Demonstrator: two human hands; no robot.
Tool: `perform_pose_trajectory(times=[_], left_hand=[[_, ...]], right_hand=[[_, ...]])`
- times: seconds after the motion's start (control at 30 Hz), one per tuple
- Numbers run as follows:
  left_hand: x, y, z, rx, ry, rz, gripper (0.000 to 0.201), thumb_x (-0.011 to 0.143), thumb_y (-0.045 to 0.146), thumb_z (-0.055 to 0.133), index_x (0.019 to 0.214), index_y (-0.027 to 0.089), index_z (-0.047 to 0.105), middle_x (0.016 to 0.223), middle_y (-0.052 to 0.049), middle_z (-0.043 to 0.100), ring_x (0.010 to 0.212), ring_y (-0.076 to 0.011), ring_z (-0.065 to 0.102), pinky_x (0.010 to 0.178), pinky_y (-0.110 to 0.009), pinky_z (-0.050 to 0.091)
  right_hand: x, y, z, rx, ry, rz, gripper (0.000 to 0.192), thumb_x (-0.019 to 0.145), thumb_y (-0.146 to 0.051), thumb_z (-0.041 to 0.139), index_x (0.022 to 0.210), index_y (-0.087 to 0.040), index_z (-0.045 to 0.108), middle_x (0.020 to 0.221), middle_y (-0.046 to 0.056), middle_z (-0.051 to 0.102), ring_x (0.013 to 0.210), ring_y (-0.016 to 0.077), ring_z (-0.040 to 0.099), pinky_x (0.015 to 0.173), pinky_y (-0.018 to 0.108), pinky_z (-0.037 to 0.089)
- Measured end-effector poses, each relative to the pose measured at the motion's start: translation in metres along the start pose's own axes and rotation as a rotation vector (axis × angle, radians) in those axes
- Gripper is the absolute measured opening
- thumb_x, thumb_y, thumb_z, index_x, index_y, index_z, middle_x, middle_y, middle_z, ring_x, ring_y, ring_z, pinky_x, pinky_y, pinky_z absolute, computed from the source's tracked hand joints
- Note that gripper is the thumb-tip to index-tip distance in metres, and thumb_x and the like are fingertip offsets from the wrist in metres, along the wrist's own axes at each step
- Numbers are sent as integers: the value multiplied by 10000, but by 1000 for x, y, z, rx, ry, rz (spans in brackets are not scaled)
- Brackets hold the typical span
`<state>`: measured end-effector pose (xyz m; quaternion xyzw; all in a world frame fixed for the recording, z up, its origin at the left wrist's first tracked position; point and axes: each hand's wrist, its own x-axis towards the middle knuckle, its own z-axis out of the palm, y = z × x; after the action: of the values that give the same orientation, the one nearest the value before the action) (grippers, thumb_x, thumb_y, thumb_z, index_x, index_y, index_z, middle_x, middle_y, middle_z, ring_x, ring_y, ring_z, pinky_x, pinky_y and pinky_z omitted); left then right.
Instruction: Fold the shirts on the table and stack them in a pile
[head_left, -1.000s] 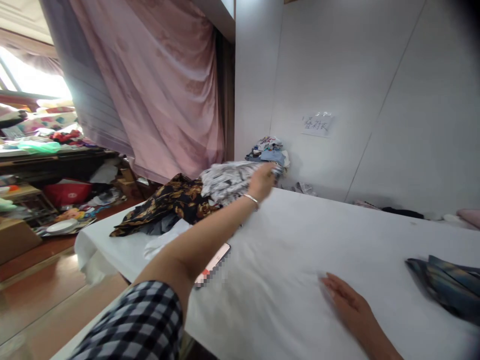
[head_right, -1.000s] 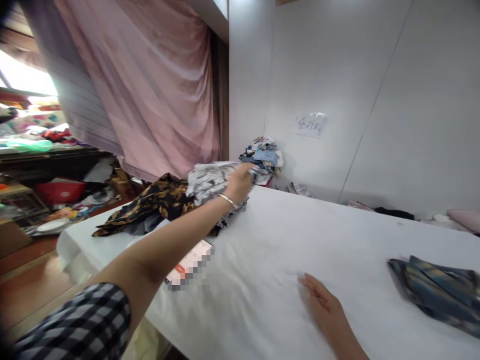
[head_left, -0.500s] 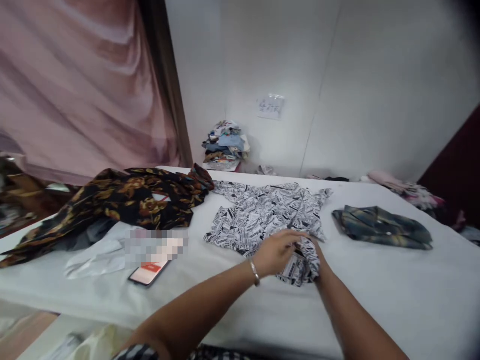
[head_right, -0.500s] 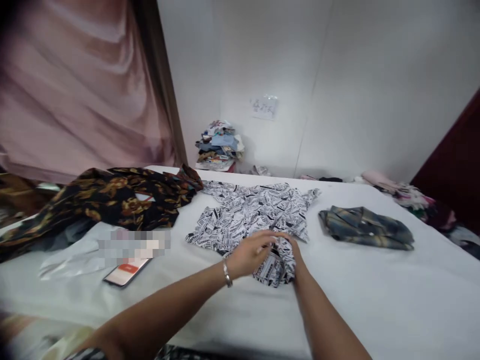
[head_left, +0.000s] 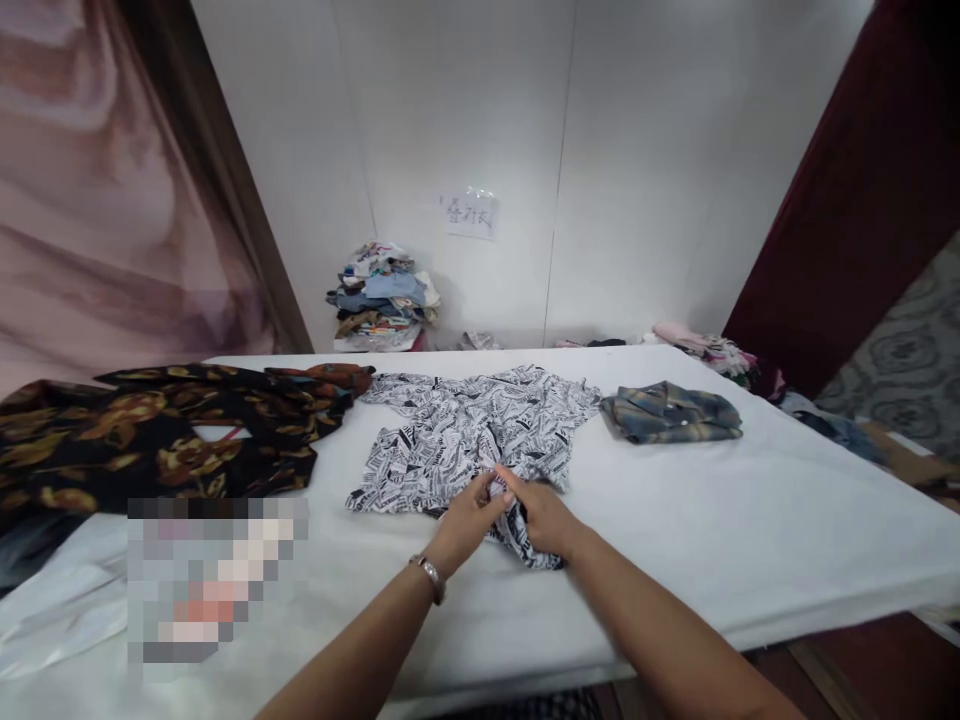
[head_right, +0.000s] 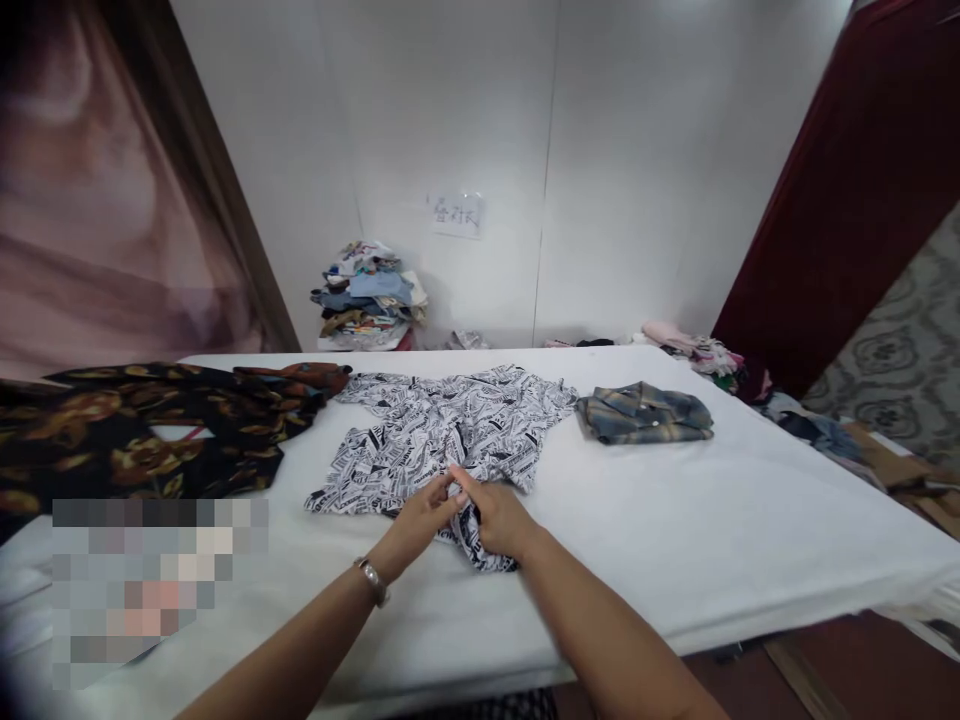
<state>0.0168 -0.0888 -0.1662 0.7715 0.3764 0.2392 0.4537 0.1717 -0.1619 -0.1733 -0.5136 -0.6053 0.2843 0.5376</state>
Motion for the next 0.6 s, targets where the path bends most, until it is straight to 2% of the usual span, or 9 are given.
perform_pose_trajectory(times=[0.1, 0.2, 0.3, 0.37, 0.4, 0.43, 0.5, 0.57, 0.6], left_hand=[[2, -7, 0, -9, -25, -22, 512, 702, 466, 601, 1110, 158, 607, 599, 58, 487, 589, -133, 462, 553, -257, 354], [3, -1, -9, -190, 26, -43, 327, 679, 404, 559, 881, 162, 644, 612, 43, 522, 584, -124, 468, 576, -253, 379], [-4, 20, -22, -317, 132, -53, 281, 685, 424, 546, 785, 178, 637, 651, 26, 570, 611, -130, 495, 600, -250, 406], [-15, 35, -23, -308, 110, 17, 274, 717, 420, 545, 815, 188, 654, 681, 21, 592, 636, -132, 505, 612, -246, 412], [-21, 41, -20, -285, 51, 68, 271, 741, 410, 539, 838, 191, 665, 702, 16, 605, 649, -133, 512, 620, -246, 417], [-27, 44, -15, -254, -30, 116, 273, 766, 398, 528, 869, 193, 675, 725, 10, 618, 660, -134, 521, 628, -248, 425], [-36, 45, -5, -173, -162, 184, 291, 810, 381, 505, 950, 197, 682, 769, -4, 640, 679, -140, 549, 643, -256, 450], [-40, 38, -2, -54, -163, 225, 316, 840, 375, 491, 1049, 211, 661, 834, -20, 659, 729, -153, 587, 679, -274, 481], [-39, 32, -4, 27, -107, 246, 323, 851, 371, 487, 1089, 220, 643, 889, -30, 668, 782, -165, 604, 722, -292, 494]], right_hand=[[-1, 4, -2, -223, -116, -124, 754, 705, -118, 520, 1435, -240, 372, 1167, 51, 667, 957, 237, 638, 908, 391, 475], [1, 11, -5, -388, -117, -140, 777, 723, -89, 466, 1471, -209, 292, 1266, 85, 603, 1073, 246, 599, 927, 385, 457], [7, 22, -10, -508, -7, 23, 793, 728, -95, 479, 1481, -221, 262, 1166, 83, 652, 995, 233, 623, 876, 369, 474], [11, 30, -14, -487, 78, 160, 804, 738, -136, 516, 1486, -238, 240, 1019, 54, 699, 887, 221, 645, 823, 359, 490], [13, 34, -16, -433, 116, 191, 791, 733, -163, 540, 1474, -242, 275, 986, 43, 706, 878, 222, 647, 828, 362, 489], [15, 38, -19, -338, 167, 199, 743, 717, -194, 569, 1431, -238, 372, 984, 40, 708, 904, 229, 646, 857, 370, 481], [18, 42, -26, -106, 298, 182, 551, 671, -284, 624, 1216, -209, 606, 1012, 51, 707, 988, 254, 630, 929, 391, 453], [20, 44, -38, 81, 426, 178, 411, 664, -415, 624, 1003, -192, 685, 1015, 66, 706, 1017, 272, 622, 947, 410, 449], [20, 44, -45, 144, 469, 182, 417, 691, -486, 582, 974, -196, 681, 1008, 70, 705, 1008, 271, 627, 928, 416, 463]])
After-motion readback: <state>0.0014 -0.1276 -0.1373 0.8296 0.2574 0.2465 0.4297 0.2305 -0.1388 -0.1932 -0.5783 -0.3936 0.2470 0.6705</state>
